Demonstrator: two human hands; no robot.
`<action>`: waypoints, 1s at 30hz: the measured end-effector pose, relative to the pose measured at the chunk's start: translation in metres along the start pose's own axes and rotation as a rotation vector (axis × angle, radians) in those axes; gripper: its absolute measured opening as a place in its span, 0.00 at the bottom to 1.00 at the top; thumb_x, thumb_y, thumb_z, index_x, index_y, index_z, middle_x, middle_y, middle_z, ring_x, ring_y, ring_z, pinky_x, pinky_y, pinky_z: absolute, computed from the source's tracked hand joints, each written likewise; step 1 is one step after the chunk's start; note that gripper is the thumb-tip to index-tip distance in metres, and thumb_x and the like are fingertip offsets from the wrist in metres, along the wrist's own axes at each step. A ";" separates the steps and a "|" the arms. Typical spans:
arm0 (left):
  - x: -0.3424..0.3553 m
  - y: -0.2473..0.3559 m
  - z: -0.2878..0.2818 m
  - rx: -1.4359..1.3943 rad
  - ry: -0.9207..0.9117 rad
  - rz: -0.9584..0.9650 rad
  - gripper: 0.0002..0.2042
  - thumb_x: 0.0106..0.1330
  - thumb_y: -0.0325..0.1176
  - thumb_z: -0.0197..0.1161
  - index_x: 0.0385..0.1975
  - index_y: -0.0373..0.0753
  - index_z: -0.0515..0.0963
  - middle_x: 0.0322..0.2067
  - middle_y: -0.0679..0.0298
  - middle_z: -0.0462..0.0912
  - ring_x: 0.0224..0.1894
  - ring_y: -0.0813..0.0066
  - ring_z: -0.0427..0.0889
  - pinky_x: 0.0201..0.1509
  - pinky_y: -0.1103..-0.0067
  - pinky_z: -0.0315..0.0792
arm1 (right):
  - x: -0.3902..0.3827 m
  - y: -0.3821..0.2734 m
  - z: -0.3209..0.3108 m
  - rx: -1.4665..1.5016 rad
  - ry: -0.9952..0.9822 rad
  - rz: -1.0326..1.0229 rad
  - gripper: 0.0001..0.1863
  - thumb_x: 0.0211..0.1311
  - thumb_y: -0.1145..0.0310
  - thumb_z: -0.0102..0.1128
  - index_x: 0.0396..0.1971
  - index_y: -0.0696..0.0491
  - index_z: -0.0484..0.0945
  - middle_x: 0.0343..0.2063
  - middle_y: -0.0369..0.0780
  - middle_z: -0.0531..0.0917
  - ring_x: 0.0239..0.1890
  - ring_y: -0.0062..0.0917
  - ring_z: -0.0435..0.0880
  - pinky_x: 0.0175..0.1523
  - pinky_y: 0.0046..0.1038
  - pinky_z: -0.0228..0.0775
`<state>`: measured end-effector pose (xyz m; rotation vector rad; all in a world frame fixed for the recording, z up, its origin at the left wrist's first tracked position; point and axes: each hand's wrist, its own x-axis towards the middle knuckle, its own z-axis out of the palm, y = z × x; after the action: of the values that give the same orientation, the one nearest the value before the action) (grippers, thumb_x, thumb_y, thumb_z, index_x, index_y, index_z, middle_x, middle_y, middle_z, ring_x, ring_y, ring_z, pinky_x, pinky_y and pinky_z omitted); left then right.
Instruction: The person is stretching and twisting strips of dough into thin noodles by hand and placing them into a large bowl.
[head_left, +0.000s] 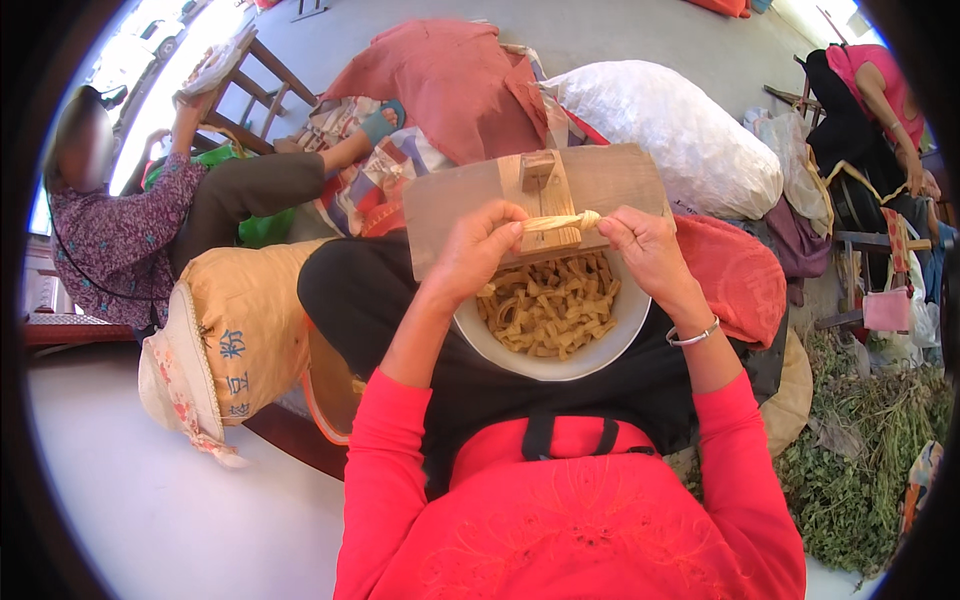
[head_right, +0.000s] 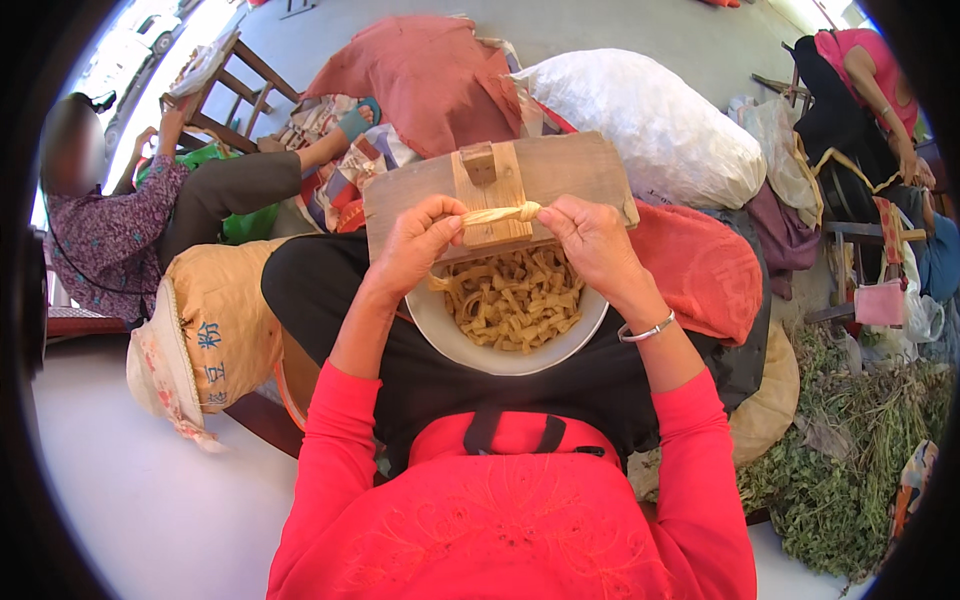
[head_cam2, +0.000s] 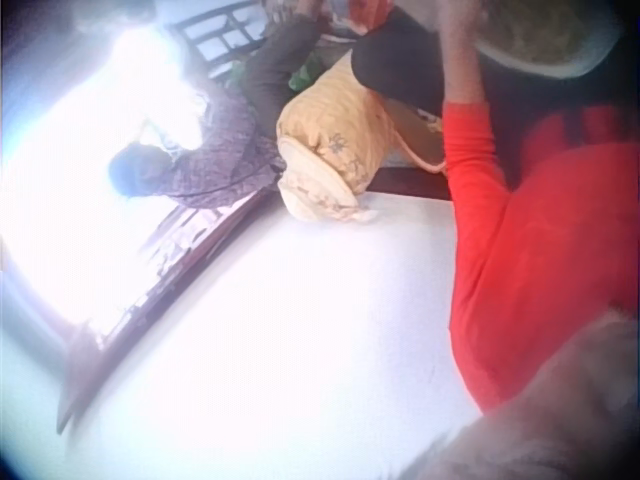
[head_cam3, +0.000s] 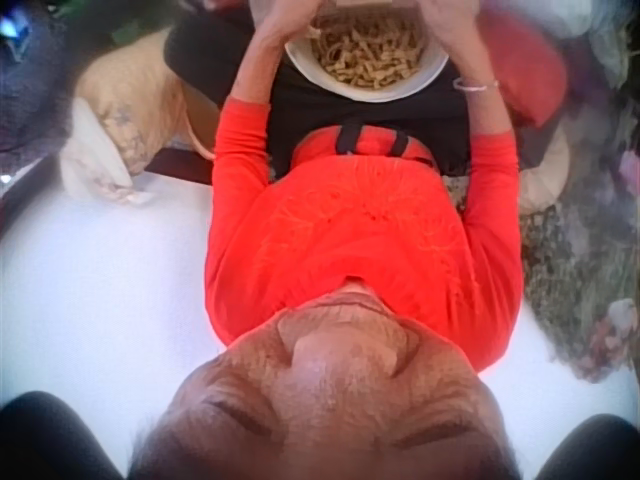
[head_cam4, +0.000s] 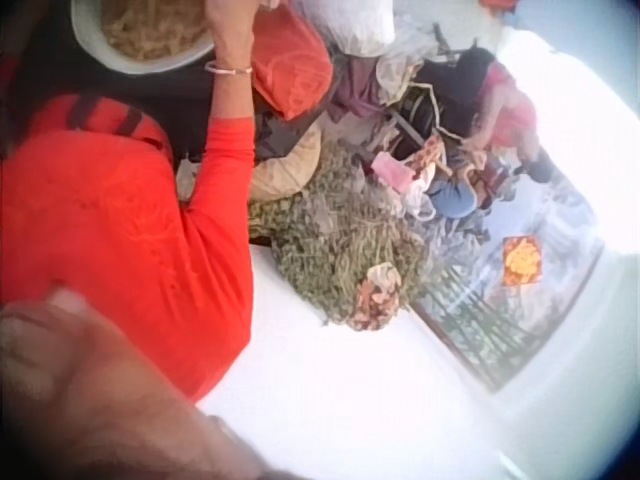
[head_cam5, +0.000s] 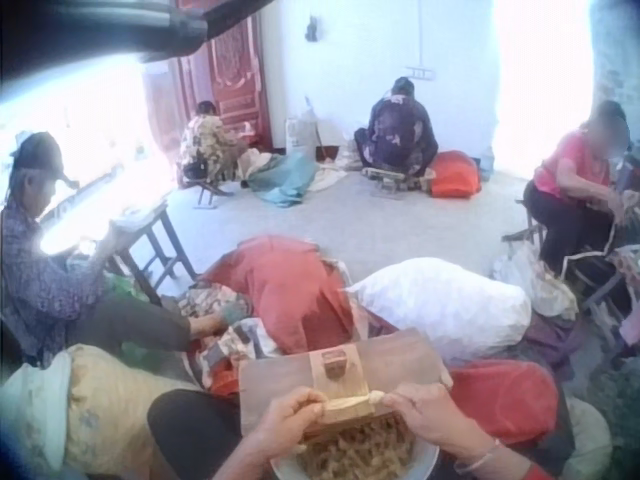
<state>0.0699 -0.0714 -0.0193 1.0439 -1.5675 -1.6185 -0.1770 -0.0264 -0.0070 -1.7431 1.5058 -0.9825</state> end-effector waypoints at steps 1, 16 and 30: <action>0.004 -0.005 0.000 -0.024 0.007 -0.006 0.05 0.68 0.30 0.54 0.38 0.38 0.75 0.24 0.74 0.73 0.24 0.90 0.65 0.26 0.89 0.57 | 0.003 0.003 0.002 -0.008 0.008 0.000 0.15 0.65 0.63 0.57 0.25 0.60 0.75 0.16 0.45 0.69 0.19 0.29 0.66 0.27 0.30 0.63; -0.009 -0.034 -0.004 0.417 0.335 0.033 0.03 0.65 0.26 0.57 0.29 0.35 0.72 0.21 0.69 0.75 0.24 0.84 0.71 0.28 0.83 0.67 | -0.005 0.001 0.002 -0.364 0.086 -0.259 0.13 0.55 0.64 0.63 0.39 0.53 0.80 0.34 0.45 0.81 0.39 0.40 0.79 0.42 0.39 0.70; -0.038 0.027 0.033 0.243 -0.191 0.030 0.14 0.71 0.37 0.53 0.30 0.34 0.79 0.17 0.73 0.70 0.21 0.88 0.65 0.25 0.85 0.60 | -0.066 -0.031 0.014 0.150 -0.639 0.094 0.09 0.62 0.68 0.59 0.24 0.53 0.83 0.15 0.35 0.76 0.19 0.14 0.72 0.26 0.25 0.65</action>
<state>0.0566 -0.0241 0.0107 1.0071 -1.9362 -1.5734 -0.1538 0.0437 0.0025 -1.6450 1.0569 -0.4097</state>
